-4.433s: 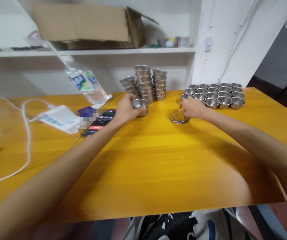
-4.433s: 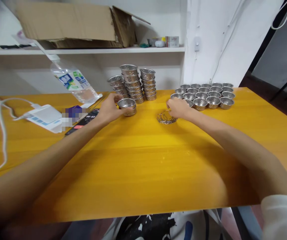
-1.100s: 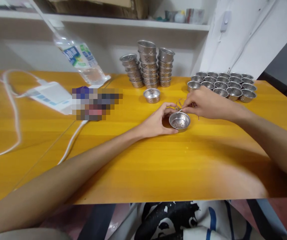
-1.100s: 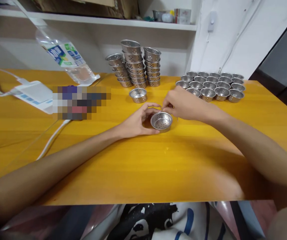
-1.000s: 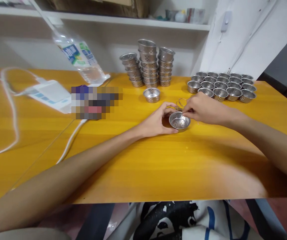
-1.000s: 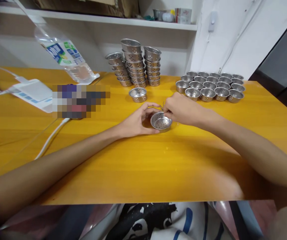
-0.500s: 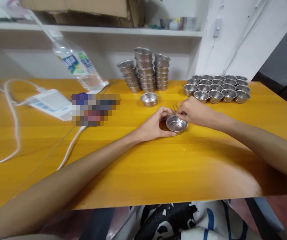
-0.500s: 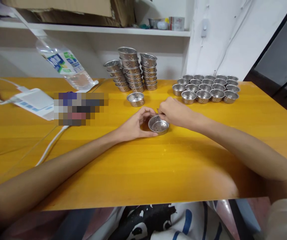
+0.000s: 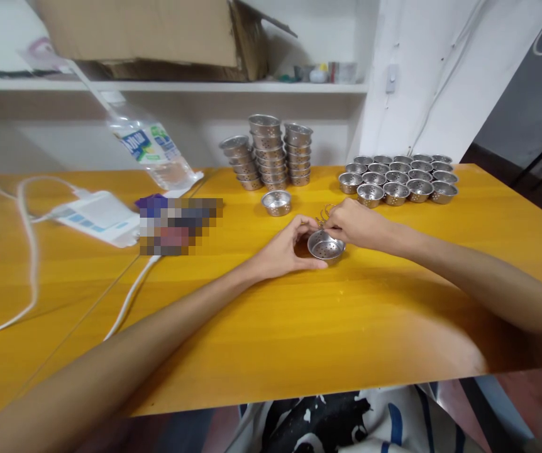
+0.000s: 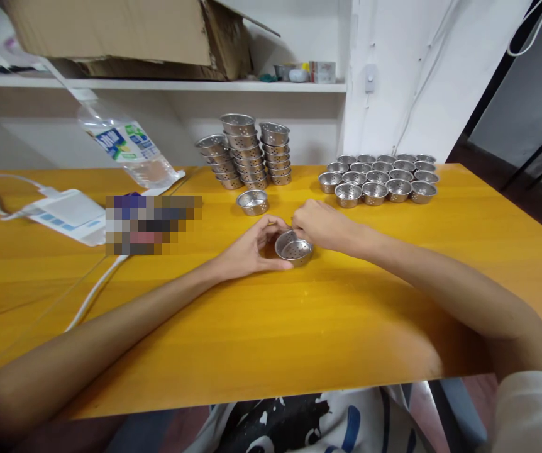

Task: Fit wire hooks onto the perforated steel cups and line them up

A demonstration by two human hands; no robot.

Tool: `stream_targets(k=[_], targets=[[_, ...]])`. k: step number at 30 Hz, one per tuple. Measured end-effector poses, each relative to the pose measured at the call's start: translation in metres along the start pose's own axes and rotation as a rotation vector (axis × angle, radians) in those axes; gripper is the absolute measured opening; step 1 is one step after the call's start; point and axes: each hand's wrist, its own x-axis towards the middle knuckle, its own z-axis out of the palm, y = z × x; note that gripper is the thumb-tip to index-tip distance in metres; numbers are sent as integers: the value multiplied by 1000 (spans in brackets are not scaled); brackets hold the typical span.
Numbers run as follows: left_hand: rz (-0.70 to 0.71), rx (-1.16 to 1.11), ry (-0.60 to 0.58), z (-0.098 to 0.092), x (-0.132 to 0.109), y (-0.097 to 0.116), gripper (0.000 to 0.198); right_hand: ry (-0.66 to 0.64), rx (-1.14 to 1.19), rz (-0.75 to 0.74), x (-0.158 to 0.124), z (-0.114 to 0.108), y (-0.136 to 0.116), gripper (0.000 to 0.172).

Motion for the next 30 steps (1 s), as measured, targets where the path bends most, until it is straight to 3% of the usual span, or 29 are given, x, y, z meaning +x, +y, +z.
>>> stream_targets(k=[3, 7, 9, 12, 19, 23, 30], targets=[[4, -132, 78, 0, 2, -1, 62, 0, -32, 2, -1, -1, -1, 29], [-27, -168, 442, 0, 7, -7, 51, 5, -40, -18, -1, 0, 0, 31], [-89, -144, 533, 0, 7, -10, 51, 14, -38, -30, -1, 1, 1, 31], [-154, -149, 529, 0, 8, -10, 46, 20, -43, -40, 0, 3, 4, 31], [-23, -285, 518, 1, 10, 0, 19, 28, -36, -63, 0, 6, 7, 30], [-20, -384, 445, 1, 8, 6, 18, 28, -30, -55, 0, 4, 5, 29], [-65, -318, 347, -1, 8, 9, 24, 7, -38, -34, 0, 2, 3, 29]])
